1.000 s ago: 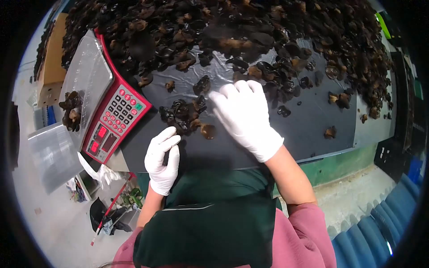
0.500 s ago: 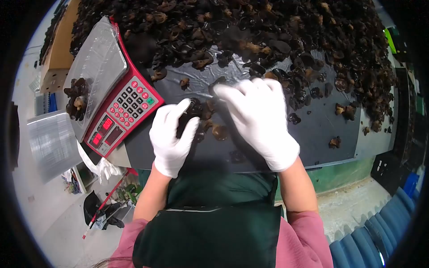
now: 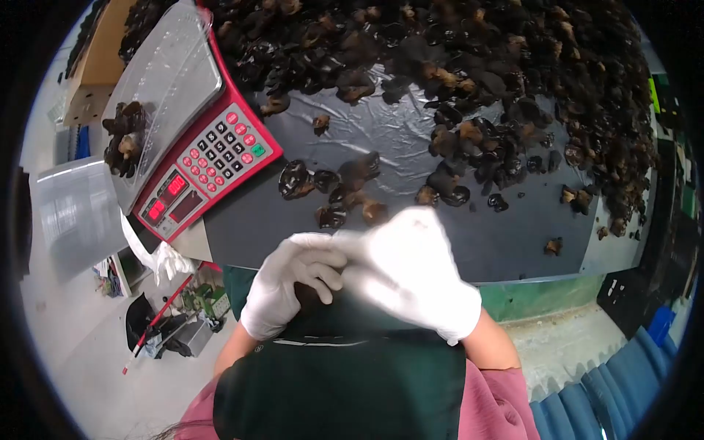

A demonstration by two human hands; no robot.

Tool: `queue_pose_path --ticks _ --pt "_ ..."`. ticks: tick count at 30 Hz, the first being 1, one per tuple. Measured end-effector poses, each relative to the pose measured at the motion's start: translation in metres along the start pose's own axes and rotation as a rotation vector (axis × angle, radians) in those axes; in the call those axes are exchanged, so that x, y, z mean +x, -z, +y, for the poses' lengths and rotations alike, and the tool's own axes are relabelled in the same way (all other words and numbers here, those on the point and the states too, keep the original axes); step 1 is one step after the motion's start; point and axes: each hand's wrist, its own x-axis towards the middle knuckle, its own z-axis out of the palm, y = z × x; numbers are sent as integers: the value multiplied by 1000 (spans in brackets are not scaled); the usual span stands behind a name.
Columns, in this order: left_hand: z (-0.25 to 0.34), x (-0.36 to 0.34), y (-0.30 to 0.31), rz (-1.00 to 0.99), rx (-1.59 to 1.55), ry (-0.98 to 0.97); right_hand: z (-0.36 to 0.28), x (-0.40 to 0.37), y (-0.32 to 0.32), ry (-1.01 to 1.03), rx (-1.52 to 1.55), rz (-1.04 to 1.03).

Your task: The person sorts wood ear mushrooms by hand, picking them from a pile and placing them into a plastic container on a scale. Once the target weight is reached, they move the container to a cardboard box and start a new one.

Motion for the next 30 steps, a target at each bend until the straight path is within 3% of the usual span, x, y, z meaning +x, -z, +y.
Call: queue_pose_path --ticks 2,5,8,9,10,11,12,14,16,18,21,22,24,26,28,30 --pt "-11 -2 12 -60 178 -89 37 -4 -28 87 -108 536" --pt "-5 -4 17 -19 91 0 41 15 -24 37 -307 569" --pt "13 -4 11 104 493 -246 29 42 -33 78 -360 560" --pt "11 7 13 281 531 -319 32 50 -39 76 -391 527" --pt "-4 27 31 417 740 -631 36 57 -45 74 -423 492" --pt "1 37 34 492 876 -792 41 60 -49 101 -394 509" --pt "8 46 37 566 1012 -954 40 58 -45 94 -313 532" --pt "12 58 36 606 1109 -920 33 47 -31 80 -146 567" --pt "4 68 36 687 1362 -1039 33 26 -24 -82 109 583" --pt "-1 71 38 592 1269 -1073 29 3 -20 -272 392 593" --pt "-2 60 38 369 840 -916 19 -23 -19 -429 530 612" --pt "5 45 25 276 482 -611 4 -26 -20 -470 630 613" --pt "1 26 33 150 430 -321 -11 -32 -33 -423 632 508" --pt "-12 15 34 60 210 -161 -12 -28 -46 -127 499 334" --pt "-21 5 35 66 281 -56 -3 -15 -60 42 146 380" --pt "-33 1 36 43 190 -84 4 2 -76 11 -135 471"
